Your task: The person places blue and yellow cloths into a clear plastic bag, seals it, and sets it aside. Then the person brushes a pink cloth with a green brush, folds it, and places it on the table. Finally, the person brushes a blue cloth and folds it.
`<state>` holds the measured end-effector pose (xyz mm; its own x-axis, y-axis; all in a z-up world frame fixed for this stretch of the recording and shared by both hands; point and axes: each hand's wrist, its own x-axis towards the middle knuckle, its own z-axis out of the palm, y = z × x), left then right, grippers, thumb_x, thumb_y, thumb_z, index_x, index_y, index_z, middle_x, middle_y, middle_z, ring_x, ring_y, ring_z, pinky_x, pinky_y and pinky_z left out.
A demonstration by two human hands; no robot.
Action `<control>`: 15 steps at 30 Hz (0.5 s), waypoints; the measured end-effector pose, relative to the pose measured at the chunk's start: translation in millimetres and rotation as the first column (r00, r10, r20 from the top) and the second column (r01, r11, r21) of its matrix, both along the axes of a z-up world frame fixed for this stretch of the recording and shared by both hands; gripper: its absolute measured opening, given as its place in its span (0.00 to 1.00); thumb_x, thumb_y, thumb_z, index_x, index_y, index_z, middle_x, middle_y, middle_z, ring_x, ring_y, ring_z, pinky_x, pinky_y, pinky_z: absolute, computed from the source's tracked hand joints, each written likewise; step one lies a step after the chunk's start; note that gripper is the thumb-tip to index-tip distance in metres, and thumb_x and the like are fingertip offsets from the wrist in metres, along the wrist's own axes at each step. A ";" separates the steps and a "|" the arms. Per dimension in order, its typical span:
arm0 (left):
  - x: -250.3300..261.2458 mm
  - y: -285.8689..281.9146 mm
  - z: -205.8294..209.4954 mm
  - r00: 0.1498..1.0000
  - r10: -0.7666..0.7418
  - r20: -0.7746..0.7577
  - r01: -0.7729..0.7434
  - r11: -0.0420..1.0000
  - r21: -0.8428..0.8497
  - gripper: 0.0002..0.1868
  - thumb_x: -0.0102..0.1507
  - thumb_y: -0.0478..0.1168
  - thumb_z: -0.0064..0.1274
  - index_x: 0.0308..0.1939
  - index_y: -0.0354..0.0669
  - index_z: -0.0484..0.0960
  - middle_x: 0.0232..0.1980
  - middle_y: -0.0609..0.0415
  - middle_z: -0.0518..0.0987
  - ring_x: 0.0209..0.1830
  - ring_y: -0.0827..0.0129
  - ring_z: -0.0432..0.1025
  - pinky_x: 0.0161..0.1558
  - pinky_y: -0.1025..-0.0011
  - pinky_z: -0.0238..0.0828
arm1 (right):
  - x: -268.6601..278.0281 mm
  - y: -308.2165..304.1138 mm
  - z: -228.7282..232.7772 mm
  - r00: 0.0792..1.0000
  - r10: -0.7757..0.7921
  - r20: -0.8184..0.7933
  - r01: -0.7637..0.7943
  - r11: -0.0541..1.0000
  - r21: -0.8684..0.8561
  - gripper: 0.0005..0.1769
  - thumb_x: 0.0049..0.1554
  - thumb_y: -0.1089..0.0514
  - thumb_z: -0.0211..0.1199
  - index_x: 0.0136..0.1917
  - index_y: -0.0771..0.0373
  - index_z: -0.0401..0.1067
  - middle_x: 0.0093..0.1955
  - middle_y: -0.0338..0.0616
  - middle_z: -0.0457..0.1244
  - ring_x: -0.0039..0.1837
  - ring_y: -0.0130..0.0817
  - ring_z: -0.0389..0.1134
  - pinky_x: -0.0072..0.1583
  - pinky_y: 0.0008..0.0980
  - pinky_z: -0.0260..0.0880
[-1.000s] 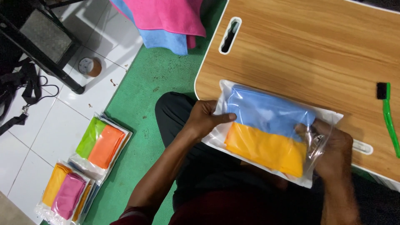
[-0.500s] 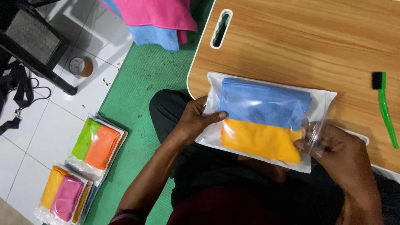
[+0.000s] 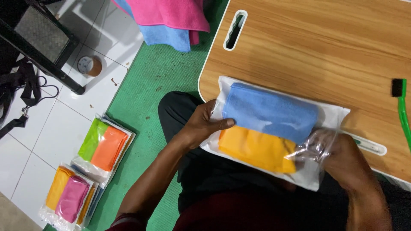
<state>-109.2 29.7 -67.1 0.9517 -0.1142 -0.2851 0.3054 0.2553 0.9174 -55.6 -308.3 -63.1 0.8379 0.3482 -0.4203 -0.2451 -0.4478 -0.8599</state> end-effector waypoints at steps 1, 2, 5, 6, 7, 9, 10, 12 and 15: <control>0.0 -0.3 -5.1 1.000 0.001 0.002 -0.001 1.000 0.001 0.21 0.60 0.41 0.65 0.54 0.38 0.80 0.50 0.57 0.83 0.51 0.73 0.77 0.56 0.69 0.79 | 1.2 0.4 1.0 1.000 0.001 0.002 -0.001 1.000 0.001 0.09 0.44 0.66 0.77 0.30 0.68 0.77 0.30 0.49 0.72 0.33 0.35 0.73 0.37 0.31 0.69; -1.1 -0.9 -10.1 1.000 0.013 0.020 -0.014 0.999 0.042 0.17 0.60 0.42 0.66 0.49 0.40 0.80 0.46 0.60 0.82 0.48 0.76 0.75 0.52 0.72 0.77 | 0.7 0.4 2.3 0.999 -0.008 -0.053 0.003 0.996 -0.090 0.07 0.47 0.65 0.73 0.31 0.70 0.79 0.31 0.52 0.74 0.34 0.38 0.75 0.38 0.33 0.69; -1.0 -4.5 -11.9 0.999 0.018 0.041 -0.022 0.993 0.117 0.13 0.60 0.44 0.66 0.44 0.43 0.82 0.42 0.62 0.82 0.44 0.78 0.75 0.47 0.74 0.75 | -1.7 1.2 -0.7 0.998 0.022 0.063 -0.005 0.966 -0.260 0.13 0.51 0.57 0.72 0.30 0.68 0.77 0.29 0.49 0.73 0.34 0.34 0.70 0.39 0.35 0.65; -0.8 -5.7 -10.0 0.999 0.015 0.051 -0.023 0.988 0.151 0.13 0.61 0.44 0.65 0.44 0.43 0.82 0.41 0.61 0.83 0.43 0.78 0.76 0.47 0.73 0.75 | -2.5 2.0 -2.5 0.969 0.084 0.233 0.000 0.941 -0.339 0.20 0.52 0.51 0.74 0.28 0.63 0.73 0.27 0.43 0.69 0.33 0.27 0.64 0.38 0.36 0.61; -1.9 -6.4 -16.6 0.999 0.015 0.047 -0.022 0.988 0.152 0.13 0.61 0.44 0.65 0.44 0.43 0.82 0.41 0.61 0.83 0.43 0.78 0.76 0.47 0.73 0.75 | -5.2 5.7 -0.3 0.970 0.084 0.229 -0.001 0.941 -0.338 0.20 0.52 0.51 0.74 0.28 0.63 0.73 0.27 0.43 0.69 0.33 0.27 0.64 0.38 0.36 0.61; -1.2 -6.2 -29.0 0.995 0.063 0.071 -0.075 0.982 0.172 0.12 0.65 0.48 0.61 0.34 0.49 0.77 0.33 0.70 0.72 0.34 0.86 0.64 0.36 0.80 0.60 | -7.2 14.5 4.6 0.934 0.068 0.350 0.049 0.948 -0.315 0.22 0.55 0.52 0.71 0.23 0.59 0.73 0.23 0.40 0.63 0.31 0.28 0.59 0.41 0.36 0.56; -1.3 -7.1 -26.5 0.995 0.064 0.071 -0.075 0.982 0.173 0.12 0.65 0.48 0.61 0.34 0.49 0.77 0.33 0.70 0.72 0.34 0.86 0.64 0.36 0.80 0.60 | -11.1 17.1 1.9 0.934 0.068 0.351 0.049 0.948 -0.315 0.22 0.55 0.52 0.71 0.23 0.59 0.73 0.23 0.40 0.63 0.31 0.28 0.59 0.41 0.36 0.56; -1.5 -10.1 -22.9 0.983 0.149 0.105 -0.176 0.923 0.343 0.22 0.66 0.51 0.59 0.23 0.56 0.65 0.25 0.72 0.60 0.26 0.85 0.52 0.29 0.75 0.48 | -19.8 21.3 -4.1 0.692 0.050 0.720 0.161 0.962 -0.222 0.19 0.63 0.63 0.76 0.33 0.69 0.73 0.32 0.46 0.65 0.32 0.34 0.62 0.42 0.39 0.60; -4.3 -13.0 -16.4 0.990 0.120 0.078 -0.139 0.931 0.337 0.16 0.66 0.54 0.56 0.38 0.46 0.82 0.37 0.67 0.80 0.38 0.84 0.71 0.39 0.75 0.69 | -16.1 25.2 -11.0 0.452 0.205 0.868 0.184 0.931 -0.315 0.19 0.66 0.62 0.77 0.35 0.65 0.75 0.37 0.48 0.69 0.36 0.41 0.67 0.47 0.42 0.67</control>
<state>-113.5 16.7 -83.5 0.9670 0.1059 -0.2318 0.2372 -0.0415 0.9706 -71.8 -283.1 -74.1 0.8093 0.3691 0.4570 0.5577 -0.7269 -0.4006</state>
